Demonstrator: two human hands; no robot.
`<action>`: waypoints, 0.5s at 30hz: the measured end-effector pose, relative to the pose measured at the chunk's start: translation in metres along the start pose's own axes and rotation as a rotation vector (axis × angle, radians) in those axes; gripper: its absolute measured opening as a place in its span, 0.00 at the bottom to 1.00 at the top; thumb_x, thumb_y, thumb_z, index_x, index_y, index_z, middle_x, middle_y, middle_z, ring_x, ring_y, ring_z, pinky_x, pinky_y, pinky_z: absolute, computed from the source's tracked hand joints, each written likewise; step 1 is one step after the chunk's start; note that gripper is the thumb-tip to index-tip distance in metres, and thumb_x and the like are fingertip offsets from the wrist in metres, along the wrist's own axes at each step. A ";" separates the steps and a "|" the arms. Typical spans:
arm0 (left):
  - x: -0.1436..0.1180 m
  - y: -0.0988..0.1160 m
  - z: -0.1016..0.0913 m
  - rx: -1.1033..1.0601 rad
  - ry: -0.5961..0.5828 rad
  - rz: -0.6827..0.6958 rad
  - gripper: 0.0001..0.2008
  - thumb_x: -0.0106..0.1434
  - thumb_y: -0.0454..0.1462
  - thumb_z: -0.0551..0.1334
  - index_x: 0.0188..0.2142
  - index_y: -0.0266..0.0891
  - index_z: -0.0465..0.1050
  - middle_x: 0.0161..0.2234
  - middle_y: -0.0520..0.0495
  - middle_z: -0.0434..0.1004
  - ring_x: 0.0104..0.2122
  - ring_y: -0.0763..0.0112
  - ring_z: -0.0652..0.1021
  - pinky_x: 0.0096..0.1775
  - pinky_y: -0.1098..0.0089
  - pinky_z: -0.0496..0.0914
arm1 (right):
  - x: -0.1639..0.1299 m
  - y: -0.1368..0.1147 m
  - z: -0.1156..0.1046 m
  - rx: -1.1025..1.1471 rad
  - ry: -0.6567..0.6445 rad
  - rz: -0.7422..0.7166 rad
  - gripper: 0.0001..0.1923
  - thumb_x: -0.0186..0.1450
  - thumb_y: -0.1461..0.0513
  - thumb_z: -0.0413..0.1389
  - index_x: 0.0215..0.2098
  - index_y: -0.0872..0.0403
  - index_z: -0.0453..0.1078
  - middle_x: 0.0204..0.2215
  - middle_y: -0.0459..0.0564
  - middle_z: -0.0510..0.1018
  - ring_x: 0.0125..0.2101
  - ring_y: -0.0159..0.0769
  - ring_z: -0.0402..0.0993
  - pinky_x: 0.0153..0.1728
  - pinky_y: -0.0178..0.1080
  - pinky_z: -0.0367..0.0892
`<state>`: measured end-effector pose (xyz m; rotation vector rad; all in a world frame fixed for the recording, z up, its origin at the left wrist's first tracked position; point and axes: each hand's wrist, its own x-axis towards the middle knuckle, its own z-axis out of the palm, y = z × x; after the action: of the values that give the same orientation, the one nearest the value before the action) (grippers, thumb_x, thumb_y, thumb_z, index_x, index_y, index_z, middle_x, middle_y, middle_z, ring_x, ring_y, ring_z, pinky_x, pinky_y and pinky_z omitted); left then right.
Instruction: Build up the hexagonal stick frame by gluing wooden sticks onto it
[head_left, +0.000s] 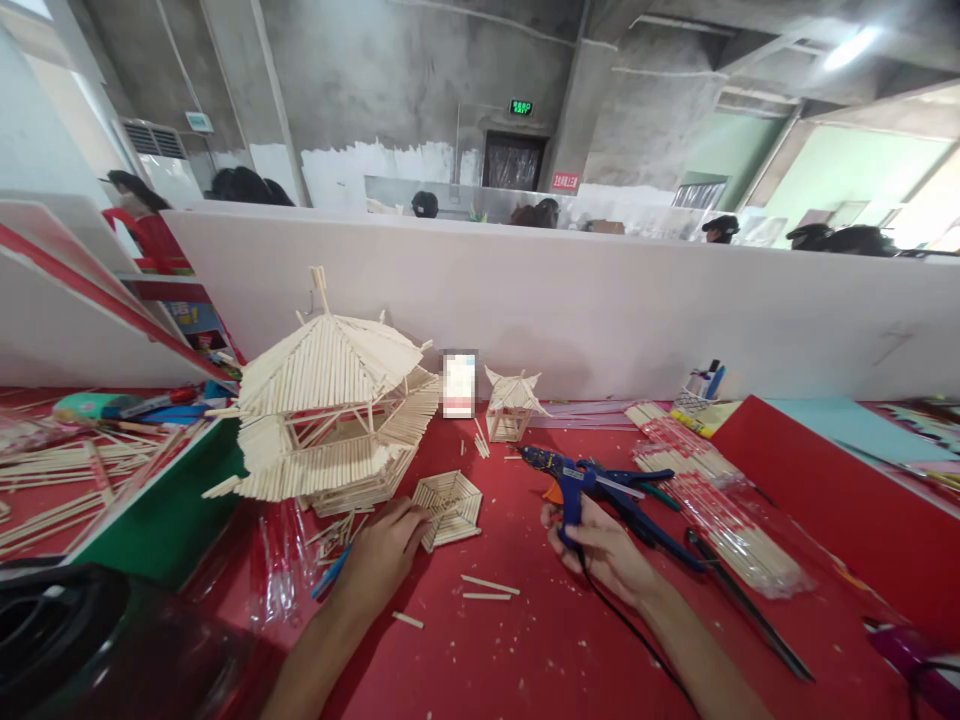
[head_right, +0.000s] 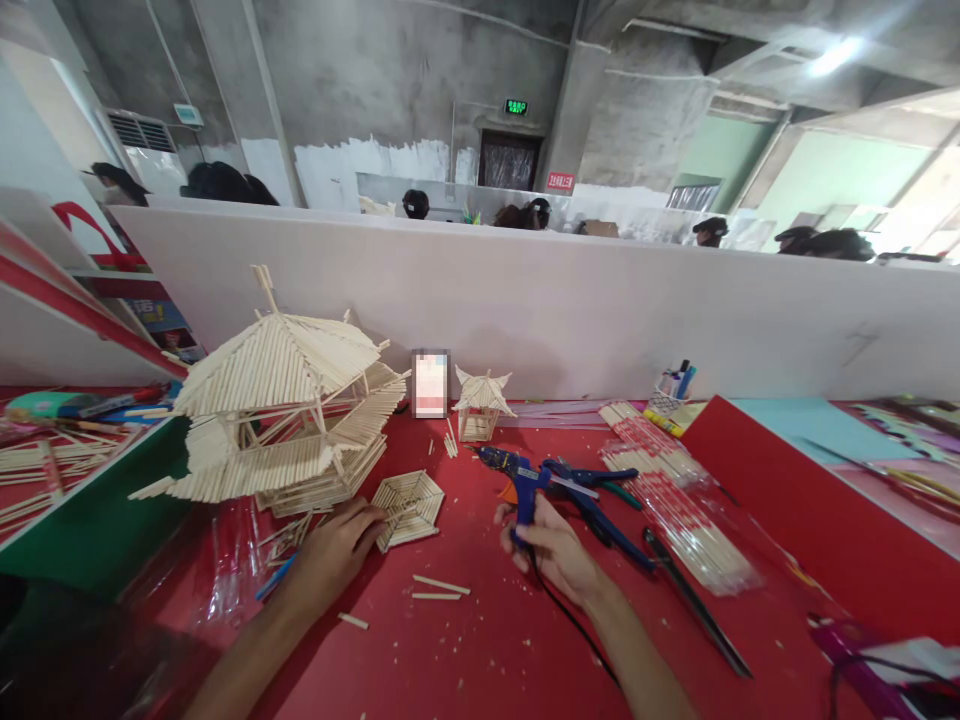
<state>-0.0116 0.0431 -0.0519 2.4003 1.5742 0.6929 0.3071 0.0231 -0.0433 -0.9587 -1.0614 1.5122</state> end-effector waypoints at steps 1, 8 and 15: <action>0.000 0.000 0.000 0.006 0.006 0.004 0.13 0.70 0.37 0.53 0.42 0.45 0.77 0.44 0.47 0.80 0.44 0.64 0.80 0.46 0.67 0.72 | 0.002 0.000 0.001 -0.013 0.066 0.007 0.18 0.54 0.57 0.63 0.40 0.52 0.67 0.33 0.49 0.77 0.20 0.30 0.68 0.13 0.28 0.56; -0.001 0.002 -0.002 0.024 -0.002 0.016 0.13 0.71 0.36 0.53 0.43 0.45 0.77 0.45 0.47 0.79 0.43 0.65 0.80 0.45 0.68 0.72 | 0.009 -0.006 0.003 -0.303 0.297 0.016 0.15 0.59 0.51 0.58 0.36 0.52 0.64 0.29 0.48 0.78 0.20 0.35 0.75 0.11 0.29 0.59; -0.003 0.006 -0.007 0.040 -0.039 0.025 0.13 0.71 0.36 0.53 0.43 0.43 0.76 0.44 0.46 0.78 0.41 0.65 0.80 0.43 0.68 0.71 | 0.009 -0.014 0.003 -1.402 0.121 0.028 0.13 0.70 0.61 0.45 0.36 0.53 0.72 0.35 0.58 0.83 0.40 0.49 0.81 0.35 0.42 0.71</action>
<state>-0.0114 0.0377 -0.0440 2.4502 1.5600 0.6211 0.3068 0.0325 -0.0298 -1.9284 -2.0335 0.5143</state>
